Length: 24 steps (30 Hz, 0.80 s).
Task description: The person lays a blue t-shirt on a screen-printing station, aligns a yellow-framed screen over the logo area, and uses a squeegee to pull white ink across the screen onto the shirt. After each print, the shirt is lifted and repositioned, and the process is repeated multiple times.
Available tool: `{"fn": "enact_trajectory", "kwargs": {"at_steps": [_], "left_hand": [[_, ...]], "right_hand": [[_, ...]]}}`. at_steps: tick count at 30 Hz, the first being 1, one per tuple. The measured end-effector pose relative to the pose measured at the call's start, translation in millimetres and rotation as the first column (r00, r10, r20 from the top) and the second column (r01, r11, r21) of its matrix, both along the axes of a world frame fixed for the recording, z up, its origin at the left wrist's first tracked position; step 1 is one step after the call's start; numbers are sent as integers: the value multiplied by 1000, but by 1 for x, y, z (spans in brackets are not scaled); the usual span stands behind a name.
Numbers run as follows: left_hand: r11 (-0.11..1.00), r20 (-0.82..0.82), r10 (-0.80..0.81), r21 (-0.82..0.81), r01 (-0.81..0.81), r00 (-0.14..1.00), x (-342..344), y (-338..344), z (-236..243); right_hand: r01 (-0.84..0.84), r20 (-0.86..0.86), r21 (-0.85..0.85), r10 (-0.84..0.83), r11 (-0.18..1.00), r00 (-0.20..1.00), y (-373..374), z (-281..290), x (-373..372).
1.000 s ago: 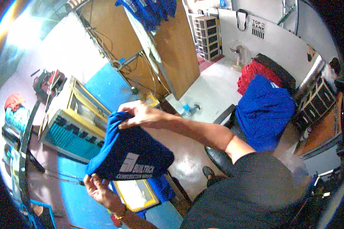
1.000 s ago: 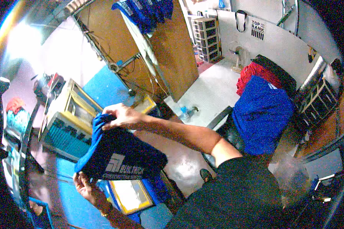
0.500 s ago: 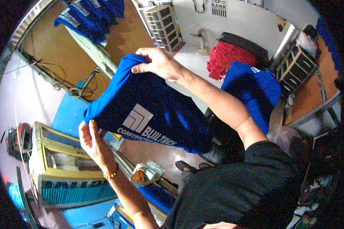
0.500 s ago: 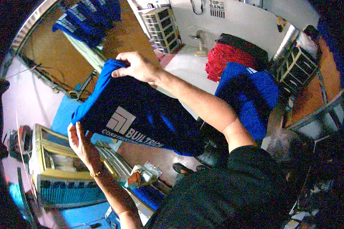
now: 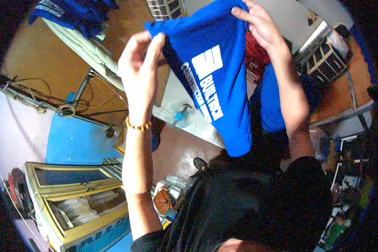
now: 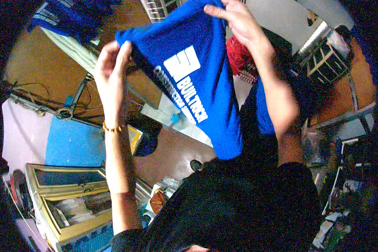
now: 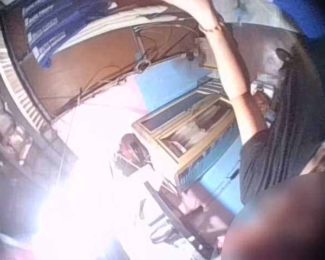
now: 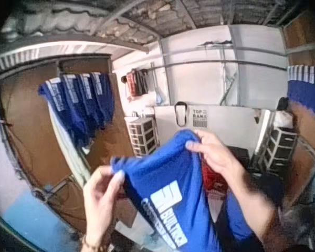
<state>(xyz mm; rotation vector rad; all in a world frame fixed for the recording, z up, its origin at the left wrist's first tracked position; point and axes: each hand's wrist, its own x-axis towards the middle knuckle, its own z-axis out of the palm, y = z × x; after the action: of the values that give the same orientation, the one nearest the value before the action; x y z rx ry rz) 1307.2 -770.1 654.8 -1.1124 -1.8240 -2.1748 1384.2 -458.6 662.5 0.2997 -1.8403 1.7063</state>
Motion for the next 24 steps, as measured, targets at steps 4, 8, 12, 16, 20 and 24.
{"fn": "enact_trajectory", "kwargs": {"at_steps": [4,8,12,16,20,24], "left_hand": [[993,-60,-115,-3,115,992,-53,40,18],[985,-144,-166,28,172,976,-92,80,28],[984,-109,-173,17,175,979,-127,122,27],[986,-94,-167,-1,168,981,-154,151,12],[979,-64,-198,-51,195,978,-173,159,-7],[973,-39,-230,-48,228,972,-179,162,-21]], "right_hand": [[52,64,-56,-49,997,997,15,25,-14],[133,92,-57,-127,990,988,40,35,-24],[199,57,-10,-198,980,978,83,27,-54],[355,150,92,-366,930,919,131,11,-85],[259,61,124,-268,958,962,153,-12,-96],[243,45,122,-250,962,967,148,-25,-98]]}}
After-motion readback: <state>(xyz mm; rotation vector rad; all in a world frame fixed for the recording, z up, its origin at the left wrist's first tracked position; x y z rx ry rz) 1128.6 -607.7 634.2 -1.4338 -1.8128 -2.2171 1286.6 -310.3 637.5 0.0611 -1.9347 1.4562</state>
